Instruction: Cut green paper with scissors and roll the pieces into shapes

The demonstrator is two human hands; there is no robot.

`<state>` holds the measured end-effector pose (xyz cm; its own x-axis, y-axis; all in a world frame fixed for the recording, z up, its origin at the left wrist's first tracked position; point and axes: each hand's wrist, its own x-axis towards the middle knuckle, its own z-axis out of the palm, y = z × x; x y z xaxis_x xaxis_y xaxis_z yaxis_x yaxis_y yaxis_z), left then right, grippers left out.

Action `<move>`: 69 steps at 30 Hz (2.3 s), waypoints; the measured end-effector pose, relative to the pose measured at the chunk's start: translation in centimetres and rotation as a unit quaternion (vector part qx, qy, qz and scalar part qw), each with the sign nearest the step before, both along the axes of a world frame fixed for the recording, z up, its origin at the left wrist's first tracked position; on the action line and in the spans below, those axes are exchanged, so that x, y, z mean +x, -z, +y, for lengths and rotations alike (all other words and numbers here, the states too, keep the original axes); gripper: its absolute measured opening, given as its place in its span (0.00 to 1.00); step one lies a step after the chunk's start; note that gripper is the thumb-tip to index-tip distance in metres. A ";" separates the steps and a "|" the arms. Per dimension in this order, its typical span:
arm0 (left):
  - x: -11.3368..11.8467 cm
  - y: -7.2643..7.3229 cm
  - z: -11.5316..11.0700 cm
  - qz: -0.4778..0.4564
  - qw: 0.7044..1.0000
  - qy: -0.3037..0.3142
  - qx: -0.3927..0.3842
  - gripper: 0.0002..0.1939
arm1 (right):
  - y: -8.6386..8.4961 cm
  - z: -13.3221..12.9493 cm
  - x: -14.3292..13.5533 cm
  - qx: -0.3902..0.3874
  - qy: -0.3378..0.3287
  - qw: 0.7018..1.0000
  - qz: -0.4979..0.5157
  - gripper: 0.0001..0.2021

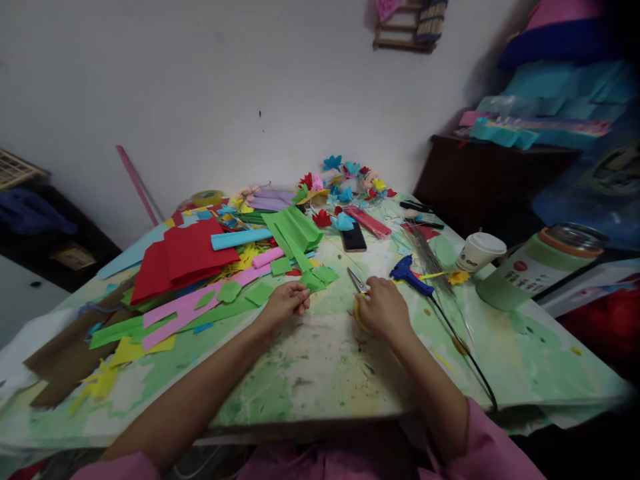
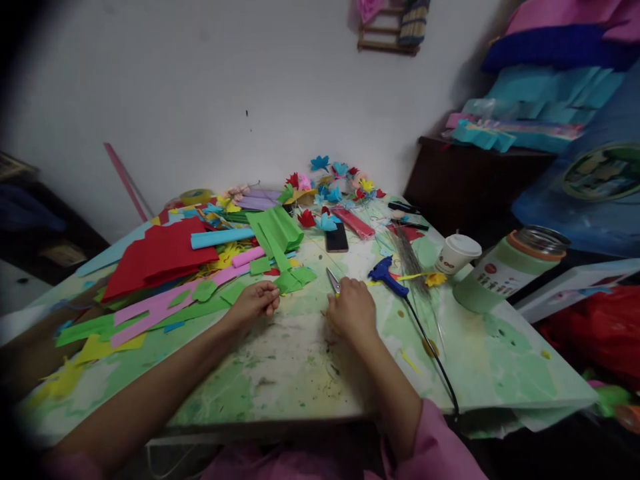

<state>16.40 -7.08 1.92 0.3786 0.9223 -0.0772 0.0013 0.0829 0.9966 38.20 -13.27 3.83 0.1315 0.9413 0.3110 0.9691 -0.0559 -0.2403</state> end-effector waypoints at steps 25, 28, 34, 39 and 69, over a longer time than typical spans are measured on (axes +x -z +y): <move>-1.2 -0.4 0.4 -0.366 0.917 -0.040 -0.155 0.13 | -1.5 1.8 -2.0 0.014 -0.122 0.899 0.421 0.28; -1.3 -0.4 0.5 -0.366 0.917 -0.056 -0.151 0.13 | -1.3 2.5 -4.1 -0.028 -0.141 0.938 0.316 0.22; -1.0 -0.3 0.7 -0.411 0.886 -0.110 -0.184 0.11 | -0.4 1.4 -5.3 -0.048 -0.186 0.974 0.124 0.26; -0.3 -0.1 0.2 -0.418 0.883 -0.105 -0.186 0.15 | -0.1 0.9 -5.2 -0.070 -0.183 0.977 0.080 0.28; 0.2 0.1 -0.9 -0.350 0.921 -0.071 -0.158 0.12 | -0.6 0.5 -5.7 -0.121 -0.197 0.970 0.079 0.24</move>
<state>16.62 -8.00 1.84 0.3145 0.9400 -0.1326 -0.6657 0.3180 0.6751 32.51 -12.74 4.43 -0.2256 0.9709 0.0804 0.8787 0.2384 -0.4135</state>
